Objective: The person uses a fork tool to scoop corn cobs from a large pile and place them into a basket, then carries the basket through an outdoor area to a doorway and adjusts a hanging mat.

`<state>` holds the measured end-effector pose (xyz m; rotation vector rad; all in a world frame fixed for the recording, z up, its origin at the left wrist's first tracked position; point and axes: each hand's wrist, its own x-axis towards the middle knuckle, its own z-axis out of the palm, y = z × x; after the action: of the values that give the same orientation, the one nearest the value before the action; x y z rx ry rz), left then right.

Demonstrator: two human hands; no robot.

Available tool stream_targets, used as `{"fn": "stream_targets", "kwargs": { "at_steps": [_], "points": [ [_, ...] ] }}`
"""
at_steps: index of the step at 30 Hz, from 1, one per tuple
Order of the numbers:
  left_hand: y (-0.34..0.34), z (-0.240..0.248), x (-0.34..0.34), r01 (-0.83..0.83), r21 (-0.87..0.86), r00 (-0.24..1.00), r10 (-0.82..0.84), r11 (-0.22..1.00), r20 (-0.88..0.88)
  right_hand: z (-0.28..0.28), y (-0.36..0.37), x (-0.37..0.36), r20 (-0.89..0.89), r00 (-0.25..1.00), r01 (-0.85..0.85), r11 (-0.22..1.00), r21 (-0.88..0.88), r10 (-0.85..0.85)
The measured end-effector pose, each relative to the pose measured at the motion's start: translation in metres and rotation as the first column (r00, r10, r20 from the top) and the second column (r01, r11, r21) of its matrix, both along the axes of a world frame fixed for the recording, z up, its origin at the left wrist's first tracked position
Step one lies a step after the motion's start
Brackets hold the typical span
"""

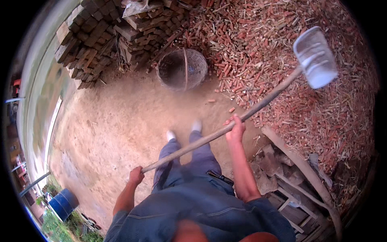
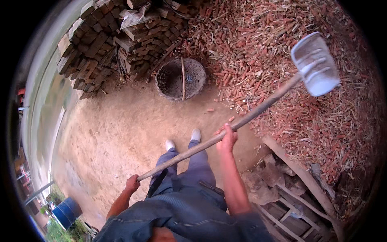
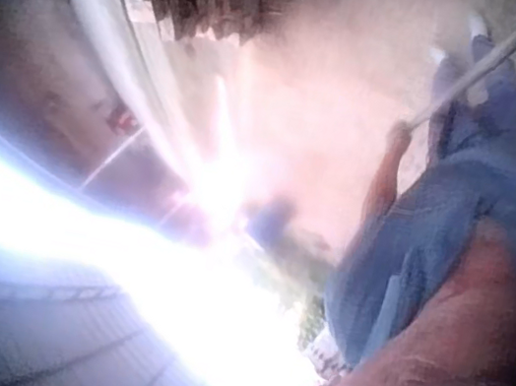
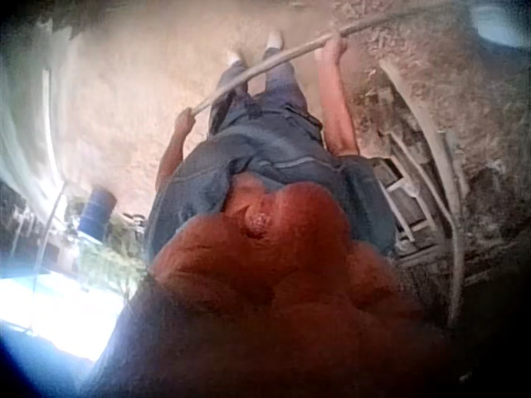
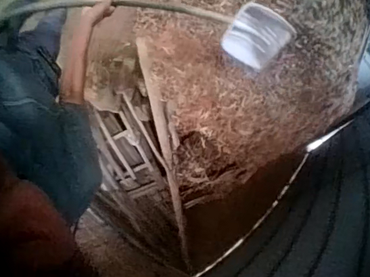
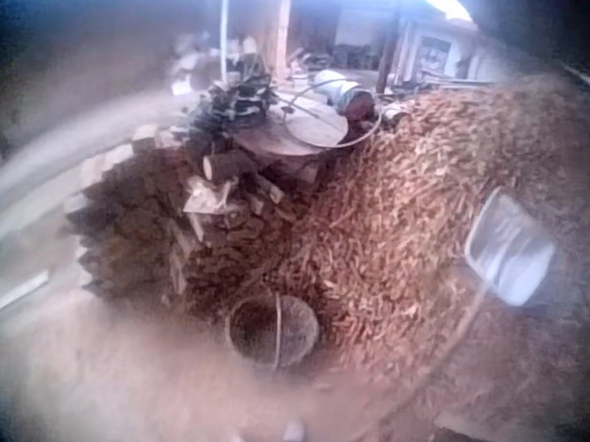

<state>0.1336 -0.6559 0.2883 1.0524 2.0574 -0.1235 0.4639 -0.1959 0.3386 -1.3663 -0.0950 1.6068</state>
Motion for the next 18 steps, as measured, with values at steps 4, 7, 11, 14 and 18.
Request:
{"fn": "stream_targets", "kwargs": {
  "at_steps": [4,7,11,14,18],
  "points": [
    [-0.077,0.035,-0.017,0.011,-0.044,1.000,-0.010,0.999,0.013,-0.044,-0.059,-0.024,-0.067,0.994,-0.090,0.991,-0.101,0.083],
    [-0.139,0.054,-0.042,-0.005,-0.103,1.000,0.007,0.995,0.017,-0.097,-0.113,-0.049,-0.161,0.982,-0.131,0.972,-0.196,0.100],
    [-0.201,0.089,-0.083,-0.071,-0.195,0.996,0.059,0.978,-0.067,-0.168,-0.199,-0.084,-0.179,0.983,-0.116,0.918,-0.379,0.050],
    [-0.276,0.119,-0.124,-0.101,-0.270,0.976,0.043,0.958,-0.213,-0.168,-0.271,-0.143,-0.217,0.974,-0.179,0.819,-0.544,0.068],
    [-0.344,0.190,-0.179,-0.089,-0.212,0.906,-0.009,0.973,-0.423,-0.198,-0.377,-0.208,-0.413,0.904,-0.367,0.706,-0.606,0.115]
  ]
}}
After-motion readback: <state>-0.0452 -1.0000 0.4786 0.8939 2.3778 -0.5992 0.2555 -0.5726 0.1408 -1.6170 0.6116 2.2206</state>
